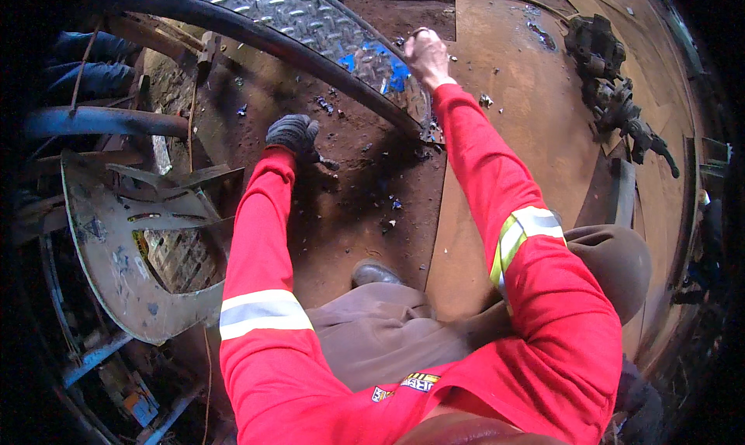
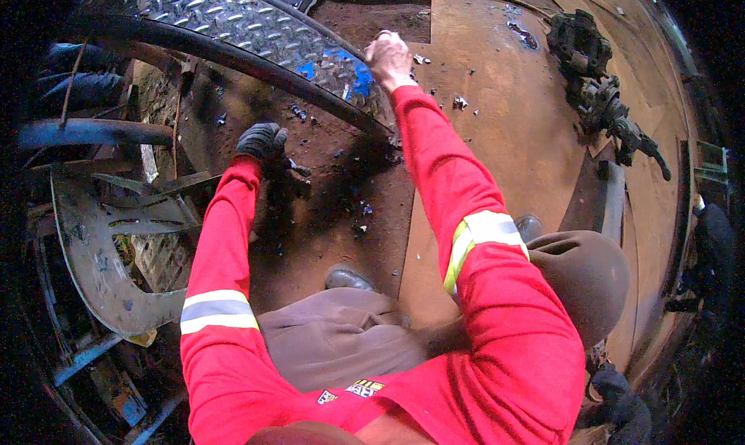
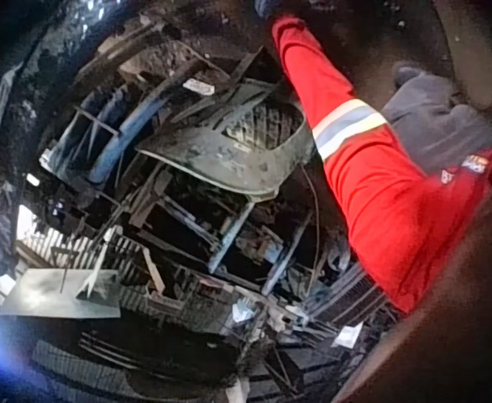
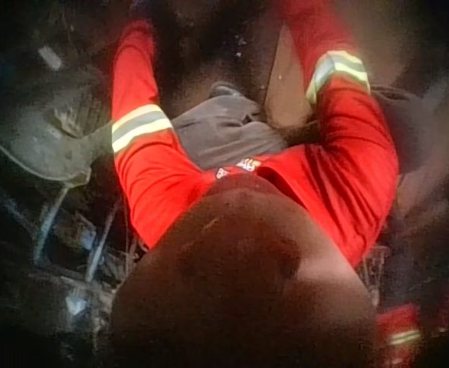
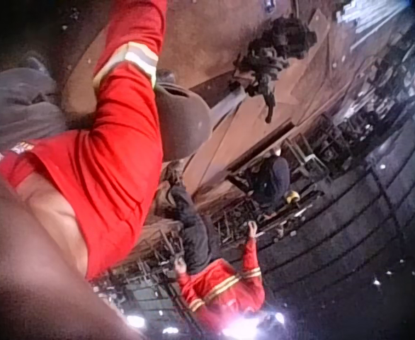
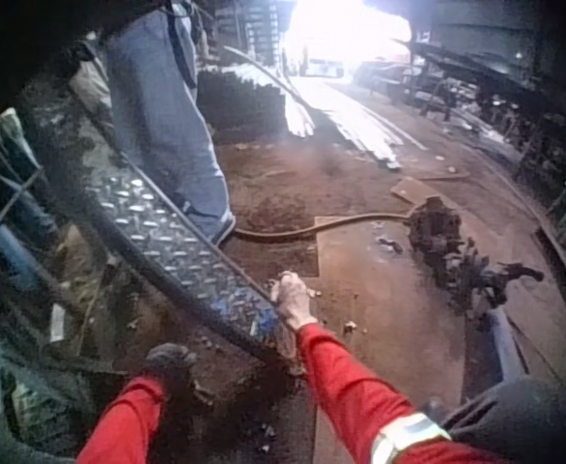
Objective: The person scrapes blue paint off a curved metal plate using a handheld tool. They repeatedly rub the tool along the surface to remove paint chips, which fall onto the floor.
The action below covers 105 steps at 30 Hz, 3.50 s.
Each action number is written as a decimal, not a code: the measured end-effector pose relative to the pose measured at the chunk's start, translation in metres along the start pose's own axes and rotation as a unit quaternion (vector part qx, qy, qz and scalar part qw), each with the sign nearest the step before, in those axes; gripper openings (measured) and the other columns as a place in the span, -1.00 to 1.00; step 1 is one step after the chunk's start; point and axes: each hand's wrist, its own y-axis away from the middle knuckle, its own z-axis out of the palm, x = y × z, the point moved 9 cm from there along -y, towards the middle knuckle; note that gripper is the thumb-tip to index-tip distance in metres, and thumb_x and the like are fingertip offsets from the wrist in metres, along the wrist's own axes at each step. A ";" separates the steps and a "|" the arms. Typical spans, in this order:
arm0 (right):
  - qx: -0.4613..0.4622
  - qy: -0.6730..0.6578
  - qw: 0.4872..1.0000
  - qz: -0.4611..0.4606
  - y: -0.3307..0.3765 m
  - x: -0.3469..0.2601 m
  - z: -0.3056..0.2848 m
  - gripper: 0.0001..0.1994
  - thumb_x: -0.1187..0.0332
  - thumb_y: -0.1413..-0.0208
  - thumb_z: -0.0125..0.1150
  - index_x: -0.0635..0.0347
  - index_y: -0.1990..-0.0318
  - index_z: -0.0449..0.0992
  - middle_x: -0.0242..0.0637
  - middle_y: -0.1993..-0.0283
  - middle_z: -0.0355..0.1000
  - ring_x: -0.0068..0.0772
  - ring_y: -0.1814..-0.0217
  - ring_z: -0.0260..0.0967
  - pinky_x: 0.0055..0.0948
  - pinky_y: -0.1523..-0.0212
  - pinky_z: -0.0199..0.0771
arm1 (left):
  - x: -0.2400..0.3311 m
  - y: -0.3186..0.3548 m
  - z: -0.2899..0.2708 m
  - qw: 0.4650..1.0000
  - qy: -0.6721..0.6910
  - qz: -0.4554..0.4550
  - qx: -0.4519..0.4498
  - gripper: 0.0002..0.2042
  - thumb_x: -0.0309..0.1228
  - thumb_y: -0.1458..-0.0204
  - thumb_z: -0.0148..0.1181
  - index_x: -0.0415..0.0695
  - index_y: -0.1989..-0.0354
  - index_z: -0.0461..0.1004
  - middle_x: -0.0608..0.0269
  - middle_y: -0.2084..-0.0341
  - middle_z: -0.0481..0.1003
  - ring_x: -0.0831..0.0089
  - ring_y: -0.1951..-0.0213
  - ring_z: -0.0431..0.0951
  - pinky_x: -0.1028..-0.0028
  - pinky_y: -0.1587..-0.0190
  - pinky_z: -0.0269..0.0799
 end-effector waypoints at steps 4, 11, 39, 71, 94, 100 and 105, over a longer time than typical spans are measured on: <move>-0.067 -0.010 0.998 0.013 0.001 0.003 0.002 -0.70 0.16 -0.10 0.03 0.20 0.29 0.56 0.01 0.24 0.50 0.05 0.17 0.47 -0.12 0.12 0.46 | -0.017 -0.002 0.012 1.000 0.005 0.001 0.016 -0.58 -0.05 -0.13 -0.14 -0.14 0.23 0.51 -0.04 0.23 0.51 0.00 0.13 0.49 0.10 0.05 0.38; -0.048 -0.225 0.971 -0.063 0.021 -0.022 0.018 -0.75 0.20 0.05 0.24 0.15 0.29 0.61 -0.07 0.29 0.51 -0.07 0.20 0.48 -0.25 0.13 0.46 | 0.009 -0.007 0.004 1.000 0.012 0.018 -0.020 -0.58 -0.04 -0.08 -0.09 -0.13 0.18 0.52 -0.03 0.20 0.51 0.02 0.11 0.50 0.10 0.02 0.38; -0.093 -0.139 0.984 -0.064 -0.017 -0.001 0.006 -0.68 0.14 -0.02 0.17 0.23 0.27 0.60 0.01 0.27 0.51 -0.07 0.19 0.51 -0.22 0.13 0.49 | -0.017 -0.012 0.016 1.000 -0.001 -0.007 0.007 -0.59 -0.06 -0.12 -0.11 -0.12 0.21 0.52 -0.02 0.19 0.51 0.02 0.09 0.49 0.10 0.02 0.38; -0.047 -0.027 0.971 -0.232 0.006 -0.052 0.016 -0.83 0.32 0.09 0.25 0.25 0.41 0.49 -0.06 0.35 0.44 0.00 0.20 0.40 -0.18 0.12 0.40 | -0.016 0.007 0.001 0.999 0.004 0.008 0.052 -0.59 -0.06 -0.13 -0.13 -0.16 0.29 0.51 -0.06 0.28 0.51 -0.02 0.16 0.49 0.08 0.08 0.37; -0.028 0.012 0.985 -0.169 0.022 -0.059 0.028 -0.86 0.36 0.18 0.13 0.18 0.49 0.57 -0.11 0.39 0.53 -0.15 0.27 0.51 -0.19 0.21 0.51 | -0.048 -0.017 0.052 0.995 -0.072 0.062 0.026 -0.55 -0.04 -0.13 -0.19 -0.13 0.13 0.48 -0.11 0.12 0.46 -0.04 0.02 0.42 0.07 -0.03 0.30; -0.059 0.116 0.954 -0.269 0.014 -0.063 0.019 -0.90 0.39 0.23 0.18 0.13 0.50 0.58 -0.15 0.40 0.54 -0.14 0.35 0.54 -0.21 0.38 0.56 | -0.016 0.001 0.031 0.982 -0.133 0.128 0.044 -0.54 -0.06 0.04 0.05 -0.06 0.00 0.41 0.00 0.01 0.40 0.03 -0.04 0.38 0.15 -0.09 0.30; 0.062 0.166 0.957 -0.230 -0.019 -0.035 -0.010 -0.87 0.32 0.15 0.15 0.15 0.51 0.56 -0.12 0.40 0.51 -0.17 0.35 0.52 -0.24 0.34 0.56 | 0.029 0.027 -0.010 0.973 -0.180 0.140 -0.022 -0.61 -0.12 0.05 0.17 -0.11 0.12 0.44 -0.04 0.11 0.44 0.00 0.04 0.42 0.12 -0.02 0.34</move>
